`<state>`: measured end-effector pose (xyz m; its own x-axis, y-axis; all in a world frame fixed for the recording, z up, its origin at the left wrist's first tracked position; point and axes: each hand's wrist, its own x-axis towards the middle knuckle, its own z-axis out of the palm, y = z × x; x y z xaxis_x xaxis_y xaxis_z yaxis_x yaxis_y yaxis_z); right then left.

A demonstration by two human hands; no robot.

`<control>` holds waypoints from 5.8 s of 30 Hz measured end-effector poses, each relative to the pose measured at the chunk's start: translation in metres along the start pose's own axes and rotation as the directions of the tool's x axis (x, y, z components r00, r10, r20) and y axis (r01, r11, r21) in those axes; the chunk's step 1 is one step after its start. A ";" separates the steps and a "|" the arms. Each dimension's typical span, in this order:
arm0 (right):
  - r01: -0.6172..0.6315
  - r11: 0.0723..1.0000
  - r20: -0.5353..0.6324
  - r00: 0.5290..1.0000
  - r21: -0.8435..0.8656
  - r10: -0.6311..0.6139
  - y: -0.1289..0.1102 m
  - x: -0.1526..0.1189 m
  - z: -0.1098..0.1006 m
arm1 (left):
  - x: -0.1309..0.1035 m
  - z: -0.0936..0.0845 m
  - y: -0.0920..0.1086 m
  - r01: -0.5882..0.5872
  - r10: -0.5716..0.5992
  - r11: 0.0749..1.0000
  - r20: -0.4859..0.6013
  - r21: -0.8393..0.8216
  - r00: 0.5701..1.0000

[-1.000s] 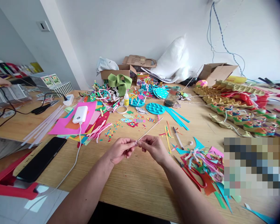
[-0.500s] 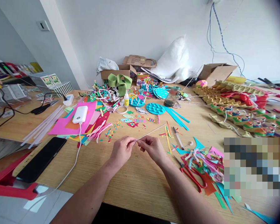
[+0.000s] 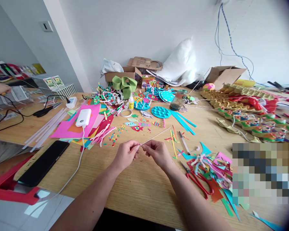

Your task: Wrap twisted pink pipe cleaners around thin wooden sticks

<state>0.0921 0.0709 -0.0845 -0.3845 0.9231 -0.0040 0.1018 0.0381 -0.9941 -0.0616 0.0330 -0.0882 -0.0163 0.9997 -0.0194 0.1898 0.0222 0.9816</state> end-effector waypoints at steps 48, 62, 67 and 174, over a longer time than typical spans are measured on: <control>0.013 0.998 0.034 0.999 0.057 -0.015 -0.003 -0.002 -0.002 | 0.000 -0.007 0.011 0.243 -0.164 0.905 0.241 -0.349 0.957; 0.000 1.000 -0.003 1.000 0.009 0.000 0.004 0.001 -0.001 | -0.002 0.006 -0.002 -0.187 0.197 0.953 -0.016 0.239 0.980; 0.030 0.999 0.047 0.998 -0.023 -0.029 0.006 0.001 0.000 | -0.004 0.004 0.000 -0.238 0.298 0.855 -0.062 0.461 0.953; 0.092 0.988 -0.050 0.994 -0.123 -0.098 0.003 -0.002 0.000 | 0.000 0.002 0.002 -0.043 0.055 0.983 0.063 -0.179 0.996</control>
<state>0.0928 0.0690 -0.0873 -0.3467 0.9327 0.0994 0.1785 0.1696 -0.9692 -0.0594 0.0335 -0.0867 0.0560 0.9982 0.0229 0.0114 -0.0236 0.9997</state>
